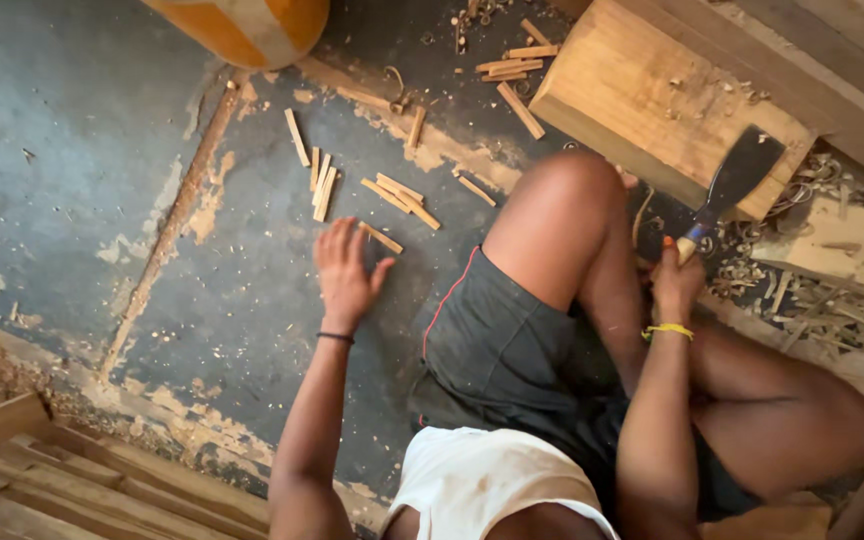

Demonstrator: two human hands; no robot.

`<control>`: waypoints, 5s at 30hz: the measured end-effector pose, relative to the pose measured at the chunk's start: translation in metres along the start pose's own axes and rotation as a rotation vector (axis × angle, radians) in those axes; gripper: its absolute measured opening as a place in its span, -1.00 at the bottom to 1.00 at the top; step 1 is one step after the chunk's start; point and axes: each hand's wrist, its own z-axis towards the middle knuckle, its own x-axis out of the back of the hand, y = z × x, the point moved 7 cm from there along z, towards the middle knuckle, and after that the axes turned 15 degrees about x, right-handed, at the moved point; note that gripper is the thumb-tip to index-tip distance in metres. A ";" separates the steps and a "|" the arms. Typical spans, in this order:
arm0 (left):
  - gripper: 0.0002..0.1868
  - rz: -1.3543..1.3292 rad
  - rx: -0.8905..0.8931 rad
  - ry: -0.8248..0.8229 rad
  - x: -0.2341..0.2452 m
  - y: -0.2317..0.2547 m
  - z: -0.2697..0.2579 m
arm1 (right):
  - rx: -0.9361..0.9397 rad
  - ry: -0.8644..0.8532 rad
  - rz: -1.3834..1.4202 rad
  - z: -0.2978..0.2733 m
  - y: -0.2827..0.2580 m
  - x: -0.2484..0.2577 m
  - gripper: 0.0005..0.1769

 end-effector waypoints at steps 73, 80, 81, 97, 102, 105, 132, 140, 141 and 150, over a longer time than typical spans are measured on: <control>-0.09 -0.315 -0.875 -0.554 -0.138 0.488 0.119 | -0.225 0.508 0.733 -0.034 -0.013 0.042 -0.83; -0.11 -0.061 -0.873 -0.566 -0.294 0.508 0.120 | -0.259 0.471 0.593 -0.037 -0.019 0.052 -0.77; -0.14 -0.045 -0.865 -0.538 -0.303 0.505 0.123 | -0.260 0.458 0.576 -0.037 -0.019 0.052 -0.77; -0.21 0.099 -0.866 -0.456 -0.302 0.499 0.106 | -0.250 0.249 0.481 -0.041 -0.030 0.045 -0.75; -0.12 0.039 -0.803 -0.388 -0.307 0.503 0.099 | -0.277 0.162 0.456 -0.044 -0.024 0.047 -0.77; -0.16 0.014 -0.733 -0.344 -0.307 0.499 0.110 | -0.289 0.119 0.465 -0.043 -0.019 0.045 -0.77; -0.32 -0.395 -1.335 -0.714 -0.253 0.532 -0.014 | -0.285 0.230 0.389 -0.066 -0.017 0.043 -0.58; -0.37 -0.260 -1.321 -0.702 -0.265 0.530 -0.019 | -0.303 0.212 0.378 -0.067 -0.017 0.043 -0.62; -0.38 -0.271 -1.324 -0.691 -0.264 0.530 -0.018 | -0.288 0.208 0.372 -0.066 -0.018 0.044 -0.61; -0.38 -0.281 -1.322 -0.680 -0.265 0.530 -0.016 | -0.284 0.203 0.375 -0.066 -0.020 0.044 -0.61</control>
